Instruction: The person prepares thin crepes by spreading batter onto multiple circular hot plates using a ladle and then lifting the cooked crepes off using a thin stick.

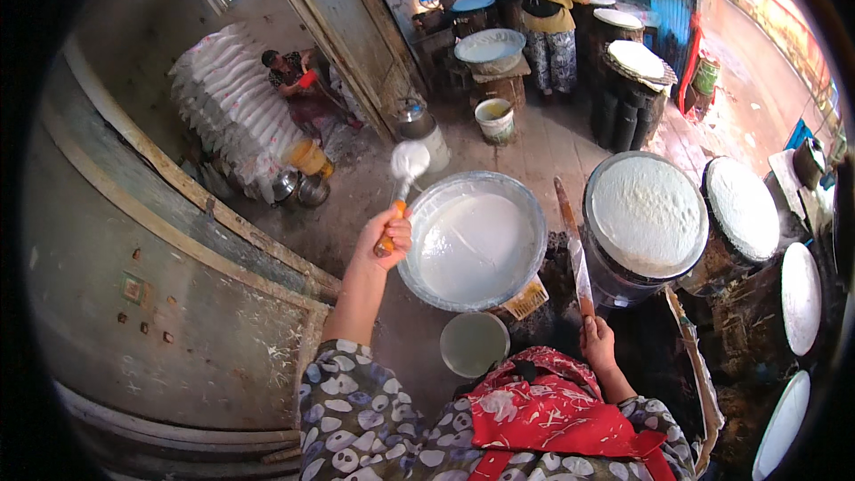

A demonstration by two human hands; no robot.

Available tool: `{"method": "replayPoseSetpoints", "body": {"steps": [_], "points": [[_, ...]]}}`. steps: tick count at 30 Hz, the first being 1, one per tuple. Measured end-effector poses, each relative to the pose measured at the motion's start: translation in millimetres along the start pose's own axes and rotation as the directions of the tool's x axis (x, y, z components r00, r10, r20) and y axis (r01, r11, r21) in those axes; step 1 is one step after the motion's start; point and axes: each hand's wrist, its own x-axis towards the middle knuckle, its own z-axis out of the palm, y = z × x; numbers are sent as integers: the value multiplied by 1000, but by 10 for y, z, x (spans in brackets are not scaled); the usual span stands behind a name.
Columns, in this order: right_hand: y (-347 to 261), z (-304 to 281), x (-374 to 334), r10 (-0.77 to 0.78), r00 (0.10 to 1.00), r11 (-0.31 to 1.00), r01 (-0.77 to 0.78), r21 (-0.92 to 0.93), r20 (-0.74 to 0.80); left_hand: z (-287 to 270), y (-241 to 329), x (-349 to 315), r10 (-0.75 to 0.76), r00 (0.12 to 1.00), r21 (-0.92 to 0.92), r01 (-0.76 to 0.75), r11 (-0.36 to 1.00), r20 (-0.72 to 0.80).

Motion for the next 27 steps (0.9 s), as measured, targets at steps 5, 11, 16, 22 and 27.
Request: {"method": "replayPoseSetpoints", "body": {"steps": [5,11,16,22,27], "points": [[69,-218,-47,-15,996,1000,14,-19,-82,31,-327,25,-80,990,-81,90,993,113],[-32,-118,-44,19,997,1000,-20,-6,-69,-255,-881,368,342,933,720,-161,676,-113],[-17,-94,-78,23,996,1000,-24,-16,-86,-2,-672,472,-49,998,116,54,992,-46],[-141,-329,-160,25,980,995,-5,99,-199,940,-1099,478,92,986,827,-168,536,140],[-170,-647,-335,107,939,951,-1,309,-326,1611,-1417,988,-349,917,550,195,812,190]]}}
